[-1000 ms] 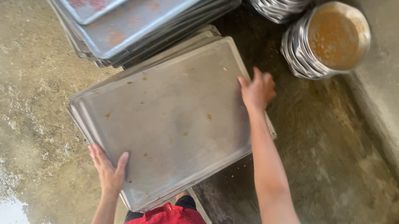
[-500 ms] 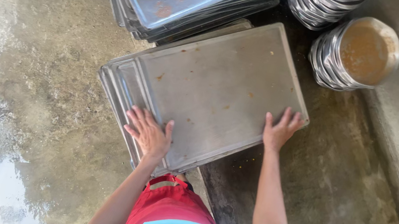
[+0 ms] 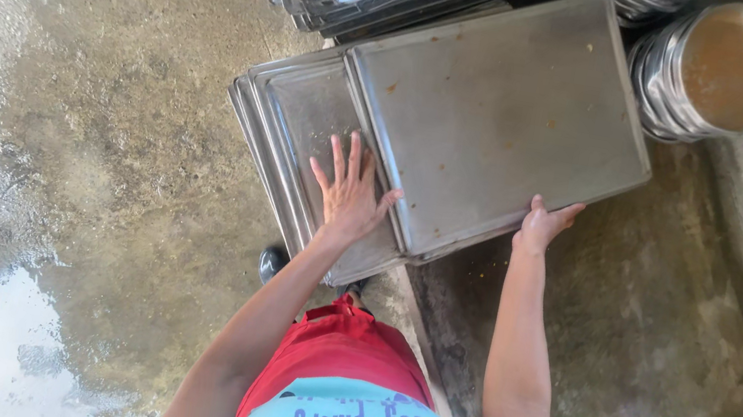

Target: The person washes multiple metal baking trays in a concrete sink, rinsing them with water and stacking them on the floor. The person handles both plain and patterned trays, moving them from the sink to a stack on the ground.

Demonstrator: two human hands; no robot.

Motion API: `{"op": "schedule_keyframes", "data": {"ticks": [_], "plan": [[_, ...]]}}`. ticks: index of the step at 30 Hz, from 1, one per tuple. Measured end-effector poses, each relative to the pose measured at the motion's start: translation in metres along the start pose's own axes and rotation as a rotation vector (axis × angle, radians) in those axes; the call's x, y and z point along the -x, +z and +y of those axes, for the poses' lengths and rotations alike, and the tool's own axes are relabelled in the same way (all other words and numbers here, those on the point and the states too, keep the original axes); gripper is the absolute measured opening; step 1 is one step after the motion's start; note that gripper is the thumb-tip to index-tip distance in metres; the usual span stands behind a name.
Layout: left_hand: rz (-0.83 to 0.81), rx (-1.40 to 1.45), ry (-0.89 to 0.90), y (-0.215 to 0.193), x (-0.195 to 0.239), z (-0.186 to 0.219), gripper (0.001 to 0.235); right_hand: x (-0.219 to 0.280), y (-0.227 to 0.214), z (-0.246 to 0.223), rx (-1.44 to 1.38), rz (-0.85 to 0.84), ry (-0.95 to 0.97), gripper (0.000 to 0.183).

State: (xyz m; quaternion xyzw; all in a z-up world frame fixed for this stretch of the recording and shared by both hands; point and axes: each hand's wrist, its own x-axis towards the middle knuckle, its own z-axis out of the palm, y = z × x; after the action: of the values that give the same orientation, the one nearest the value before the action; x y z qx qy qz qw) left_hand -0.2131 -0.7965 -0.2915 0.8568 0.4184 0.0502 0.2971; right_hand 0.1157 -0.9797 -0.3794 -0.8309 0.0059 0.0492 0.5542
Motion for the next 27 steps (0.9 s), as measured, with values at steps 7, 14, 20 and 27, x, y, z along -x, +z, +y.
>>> {"op": "schedule_keyframes", "data": {"ticks": [7, 14, 20, 27], "plan": [[0.268, 0.314, -0.431, -0.041, 0.024, -0.1, 0.073, 0.153, -0.004, -0.031, 0.193, 0.041, -0.32, 0.081], [0.165, 0.482, -0.316, -0.041, 0.04, -0.125, 0.067, 0.292, 0.043, -0.073, 0.397, -0.251, -0.641, 0.029], [0.373, 0.201, 0.071, -0.044, 0.047, -0.129, 0.069, 0.253, 0.012, -0.044, -0.023, 0.261, -0.152, 0.045], [-0.227, 0.757, 0.0, 0.067, -0.009, -0.057, 0.043, 0.185, 0.013, 0.01, -0.136, 0.028, 0.299, 0.02]]}}
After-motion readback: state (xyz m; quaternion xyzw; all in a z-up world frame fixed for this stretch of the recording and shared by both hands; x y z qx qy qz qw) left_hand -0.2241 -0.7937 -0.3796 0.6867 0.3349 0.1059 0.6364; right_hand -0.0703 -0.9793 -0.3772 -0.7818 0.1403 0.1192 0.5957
